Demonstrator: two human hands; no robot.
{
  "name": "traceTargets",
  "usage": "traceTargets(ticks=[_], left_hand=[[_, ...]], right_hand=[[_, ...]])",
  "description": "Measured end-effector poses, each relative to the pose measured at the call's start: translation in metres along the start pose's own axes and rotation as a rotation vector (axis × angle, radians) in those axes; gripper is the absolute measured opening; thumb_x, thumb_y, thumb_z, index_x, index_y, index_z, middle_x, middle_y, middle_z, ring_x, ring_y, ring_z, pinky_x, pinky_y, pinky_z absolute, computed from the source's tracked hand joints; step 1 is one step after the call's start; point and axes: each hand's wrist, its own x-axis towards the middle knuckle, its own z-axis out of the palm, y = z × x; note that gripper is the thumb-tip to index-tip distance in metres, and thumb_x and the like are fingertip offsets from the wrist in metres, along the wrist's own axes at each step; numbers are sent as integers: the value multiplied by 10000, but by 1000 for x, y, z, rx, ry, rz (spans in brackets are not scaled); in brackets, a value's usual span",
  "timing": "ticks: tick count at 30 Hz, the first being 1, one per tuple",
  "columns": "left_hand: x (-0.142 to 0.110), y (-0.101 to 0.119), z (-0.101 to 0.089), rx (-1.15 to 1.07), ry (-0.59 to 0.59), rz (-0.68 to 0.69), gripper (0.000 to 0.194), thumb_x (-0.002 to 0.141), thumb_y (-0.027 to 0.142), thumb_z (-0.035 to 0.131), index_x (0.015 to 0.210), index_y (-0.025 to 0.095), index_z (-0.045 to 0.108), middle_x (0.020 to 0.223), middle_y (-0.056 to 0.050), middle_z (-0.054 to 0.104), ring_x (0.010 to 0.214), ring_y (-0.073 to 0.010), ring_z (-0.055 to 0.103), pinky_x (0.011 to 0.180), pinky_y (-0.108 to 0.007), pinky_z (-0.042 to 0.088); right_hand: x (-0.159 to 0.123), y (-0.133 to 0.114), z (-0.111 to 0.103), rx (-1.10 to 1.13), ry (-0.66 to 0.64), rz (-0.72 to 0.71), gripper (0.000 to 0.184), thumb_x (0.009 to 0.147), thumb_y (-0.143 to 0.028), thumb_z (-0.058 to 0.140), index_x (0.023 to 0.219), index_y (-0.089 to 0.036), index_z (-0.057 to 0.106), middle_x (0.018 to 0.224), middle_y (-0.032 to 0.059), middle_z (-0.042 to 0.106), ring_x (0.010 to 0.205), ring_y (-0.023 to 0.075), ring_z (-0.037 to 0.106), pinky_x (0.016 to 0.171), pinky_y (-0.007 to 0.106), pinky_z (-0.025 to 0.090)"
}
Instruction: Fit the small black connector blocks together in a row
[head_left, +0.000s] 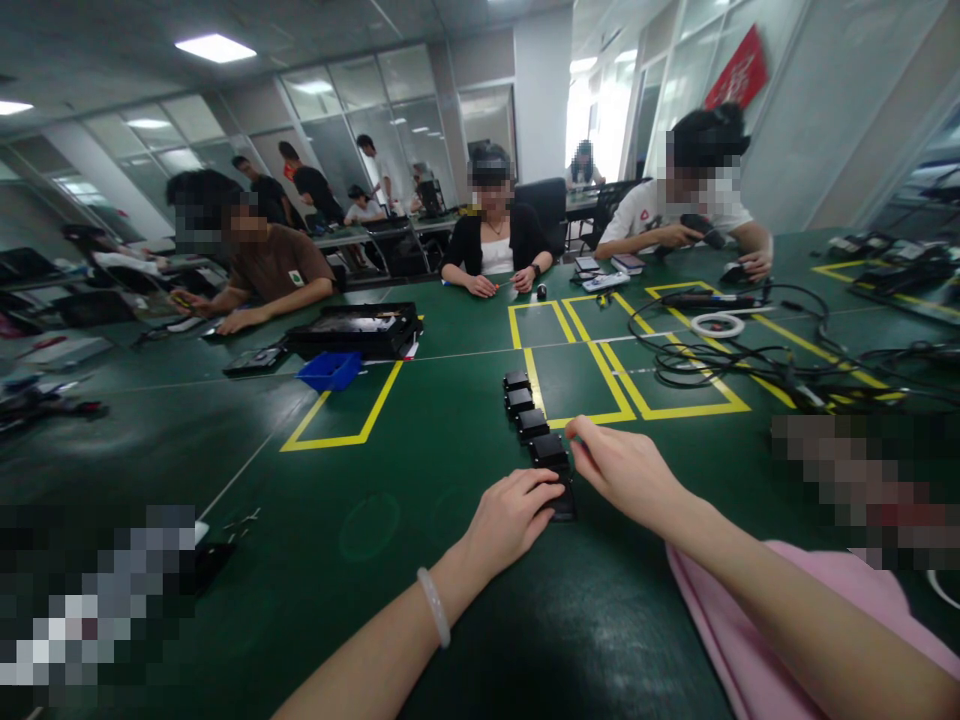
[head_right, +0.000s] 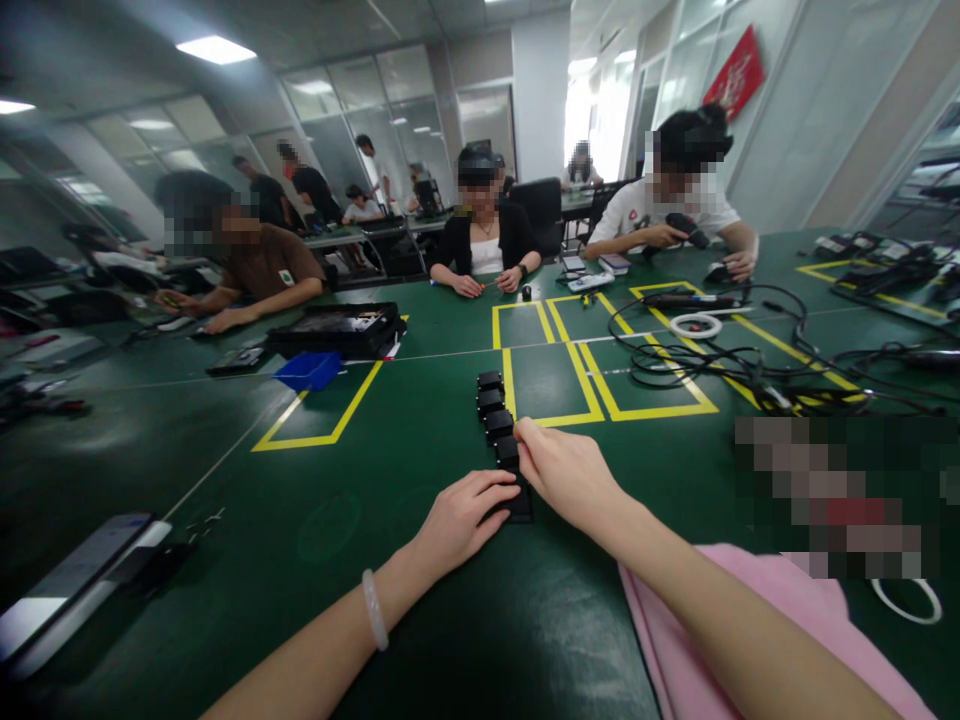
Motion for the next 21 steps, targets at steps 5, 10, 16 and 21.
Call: traceTargets(ticks=[5,10,16,21], left_hand=[[0,0,1,-2,-6,3,289,884,179,543,1167,233,548,1260,-32,558,1136,-204,530,977,-374,457],[0,-1,2,0,4,10,292,882,176,543,1168,235,550,1258,-38,560,1138,-199,533,970,-373,463],[0,-1,1,7,8,17,296,879,176,547,1168,242,555,1254,-41,565,1137,-201,538,964,-373,471],[0,-1,1,6,13,13,293,879,174,544,1164,240,556,1252,-41,566,1139,-200,539,964,-372,472]], right_hand=[[0,2,2,-47,-22,8,203,968,-296,356,925,-198,529,771,18,682,667,158,637,546,248,305],[0,2,4,-9,1,13,144,939,-218,381,1006,-192,506,843,25,690,703,153,645,555,236,320],[0,2,0,-14,-27,-10,162,953,-272,369,916,-196,507,766,17,671,650,148,624,539,242,307],[0,2,-1,70,-21,-9,112,924,-208,384,973,-198,484,812,12,662,707,141,631,576,233,336]])
